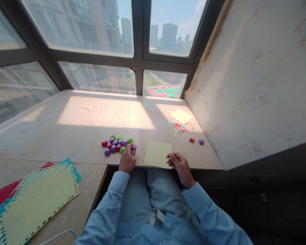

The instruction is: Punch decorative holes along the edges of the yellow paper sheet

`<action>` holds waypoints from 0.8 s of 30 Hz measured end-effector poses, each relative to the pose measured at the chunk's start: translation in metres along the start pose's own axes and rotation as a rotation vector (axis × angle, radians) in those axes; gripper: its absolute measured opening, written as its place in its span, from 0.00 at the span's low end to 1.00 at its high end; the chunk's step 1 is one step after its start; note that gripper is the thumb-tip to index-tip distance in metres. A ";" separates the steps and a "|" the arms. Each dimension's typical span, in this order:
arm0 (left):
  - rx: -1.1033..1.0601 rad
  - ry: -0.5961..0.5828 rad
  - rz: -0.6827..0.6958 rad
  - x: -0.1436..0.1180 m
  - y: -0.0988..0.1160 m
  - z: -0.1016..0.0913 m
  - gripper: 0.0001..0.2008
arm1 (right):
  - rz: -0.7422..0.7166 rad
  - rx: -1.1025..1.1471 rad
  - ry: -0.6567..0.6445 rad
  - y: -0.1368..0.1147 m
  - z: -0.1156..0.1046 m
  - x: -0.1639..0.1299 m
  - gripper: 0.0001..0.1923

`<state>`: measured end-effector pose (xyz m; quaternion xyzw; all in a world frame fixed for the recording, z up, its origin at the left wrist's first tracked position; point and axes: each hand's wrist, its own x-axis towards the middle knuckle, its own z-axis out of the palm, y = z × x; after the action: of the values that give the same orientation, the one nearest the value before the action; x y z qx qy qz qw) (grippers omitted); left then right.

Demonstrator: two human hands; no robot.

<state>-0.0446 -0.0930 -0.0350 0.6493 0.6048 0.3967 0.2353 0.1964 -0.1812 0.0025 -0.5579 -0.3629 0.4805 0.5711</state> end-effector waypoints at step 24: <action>0.268 -0.146 0.265 0.020 0.006 0.027 0.16 | -0.633 -1.038 -0.272 0.035 -0.026 0.007 0.28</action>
<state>-0.0206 -0.0701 -0.0413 0.7757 0.5428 0.2920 0.1355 0.2180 -0.1849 -0.0360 -0.5621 -0.7663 0.1156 0.2889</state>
